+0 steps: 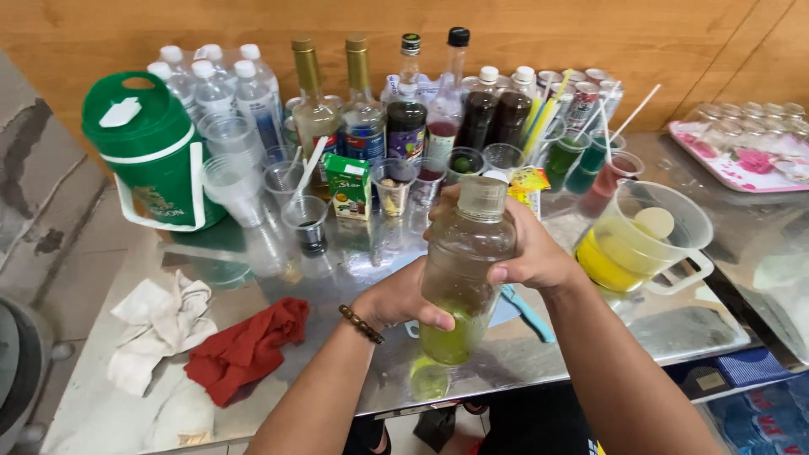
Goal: The person prepares a mixed drink by pouring a yellow liquid from a bottle into a shaker, adding ice, and scooping a dark liquid into the shaker. They shake the mixture, add more dark liquid, shake again, rinse the shaker with water, and shake once more.
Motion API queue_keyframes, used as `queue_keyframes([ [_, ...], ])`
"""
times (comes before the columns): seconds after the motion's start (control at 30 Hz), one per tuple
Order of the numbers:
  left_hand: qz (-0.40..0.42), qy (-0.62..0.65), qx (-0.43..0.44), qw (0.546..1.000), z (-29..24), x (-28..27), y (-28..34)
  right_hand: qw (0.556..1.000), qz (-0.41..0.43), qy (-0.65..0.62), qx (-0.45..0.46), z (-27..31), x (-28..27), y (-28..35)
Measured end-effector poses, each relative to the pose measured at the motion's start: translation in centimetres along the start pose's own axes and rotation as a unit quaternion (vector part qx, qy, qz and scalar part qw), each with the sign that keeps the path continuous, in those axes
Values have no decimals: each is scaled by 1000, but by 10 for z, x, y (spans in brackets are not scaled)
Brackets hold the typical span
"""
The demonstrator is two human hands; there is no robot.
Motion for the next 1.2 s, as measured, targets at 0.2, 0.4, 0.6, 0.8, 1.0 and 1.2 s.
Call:
queue_keyframes([
  [0.2, -16, 17, -15, 1000, -10, 8, -6, 999, -24, 30, -1, 0, -22, 6],
  [0.4, -125, -59, 17, 990, -20, -14, -12, 986, -74, 152, 8, -1, -38, -1],
  [0.6, -169, -76, 3, 983, -34, -9, -13, 969, -108, 221, 11, 3, -44, -5],
  [0.8, -61, -10, -15, 998, -23, 7, -16, 994, -80, 73, -19, 7, -33, -2],
  [1.0, -17, 35, -3, 999, -19, 6, -19, 996, -84, 10, -35, 8, -28, -6],
  [1.2, -95, -72, 20, 993, -25, -4, -19, 989, -93, 112, 9, 9, -40, -12],
])
Point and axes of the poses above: each hand's wrist, its own y-axis away from the middle knuckle, its own x-axis out of the palm, z = x × y, the point moved 6 cm from there along -y, towards the middle knuckle, and after that the axes turned 8 degrees about -x, right-handed, at the moved point
